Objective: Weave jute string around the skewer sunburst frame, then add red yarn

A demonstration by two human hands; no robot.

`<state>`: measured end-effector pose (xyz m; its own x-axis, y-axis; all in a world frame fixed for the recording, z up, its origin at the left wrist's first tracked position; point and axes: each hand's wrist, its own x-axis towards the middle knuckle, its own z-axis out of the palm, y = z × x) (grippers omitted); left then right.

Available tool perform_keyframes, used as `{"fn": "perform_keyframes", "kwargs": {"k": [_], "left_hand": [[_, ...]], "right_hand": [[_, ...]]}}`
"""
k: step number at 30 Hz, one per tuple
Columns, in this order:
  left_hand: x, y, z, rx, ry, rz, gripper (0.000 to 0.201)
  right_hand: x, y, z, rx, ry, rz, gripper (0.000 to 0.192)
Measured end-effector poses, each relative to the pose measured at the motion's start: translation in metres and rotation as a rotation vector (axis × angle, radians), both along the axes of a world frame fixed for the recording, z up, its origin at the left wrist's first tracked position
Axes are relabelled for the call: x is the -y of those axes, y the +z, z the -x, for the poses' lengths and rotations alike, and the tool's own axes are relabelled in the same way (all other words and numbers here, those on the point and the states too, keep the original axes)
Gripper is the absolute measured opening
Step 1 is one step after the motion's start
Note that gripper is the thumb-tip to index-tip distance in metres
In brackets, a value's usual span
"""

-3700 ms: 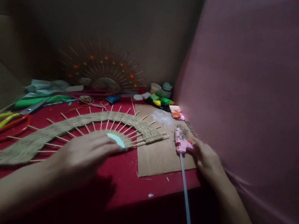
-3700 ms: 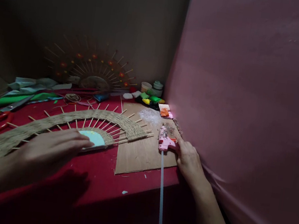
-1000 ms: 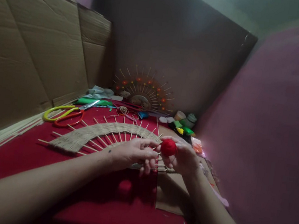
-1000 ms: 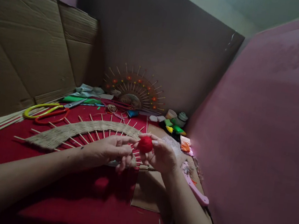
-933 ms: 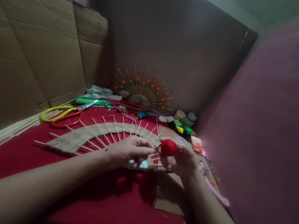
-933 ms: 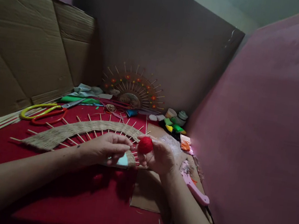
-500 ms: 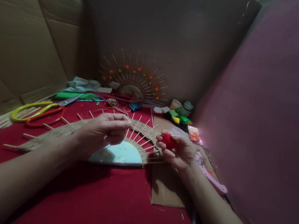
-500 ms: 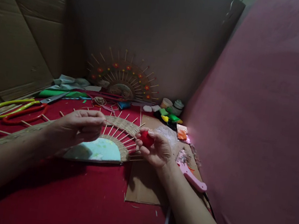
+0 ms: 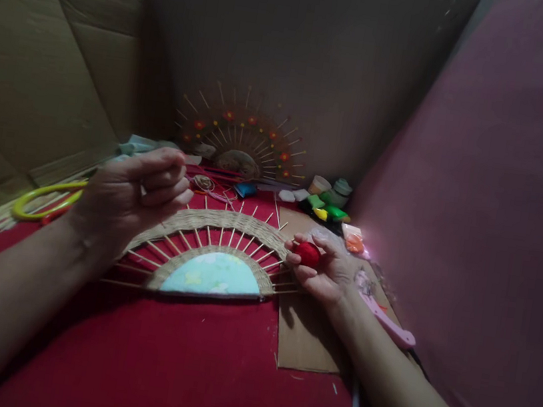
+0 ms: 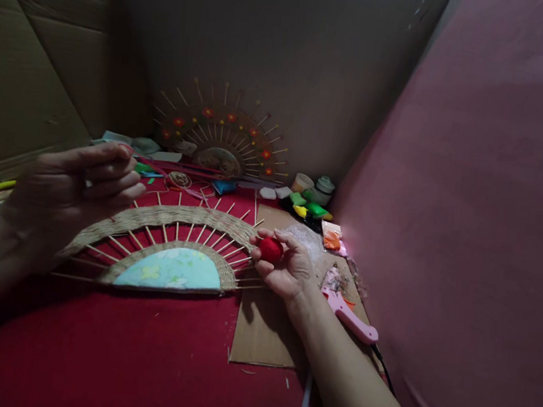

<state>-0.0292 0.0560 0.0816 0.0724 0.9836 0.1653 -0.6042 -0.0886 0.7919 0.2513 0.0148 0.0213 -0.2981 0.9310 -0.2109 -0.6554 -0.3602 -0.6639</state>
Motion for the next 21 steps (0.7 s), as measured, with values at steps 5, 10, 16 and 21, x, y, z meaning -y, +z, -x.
{"fn": "perform_keyframes", "kwargs": {"k": [5,10,16,21], "left_hand": [[-0.014,0.001,0.014,0.016,-0.073,-0.188,0.029],[-0.021,0.007,0.029,0.082,-0.019,-0.217,0.037],[-0.029,0.010,0.044,0.169,0.013,-0.177,0.038],[-0.036,0.008,0.056,0.192,0.075,-0.180,0.036]], "right_hand": [[-0.003,-0.002,-0.002,-0.025,-0.036,0.026,0.021],[-0.004,-0.003,-0.002,-0.026,-0.091,0.059,0.023],[-0.005,-0.002,-0.003,-0.058,-0.120,0.090,0.022],[-0.005,-0.001,-0.002,-0.049,-0.185,0.119,0.024]]}}
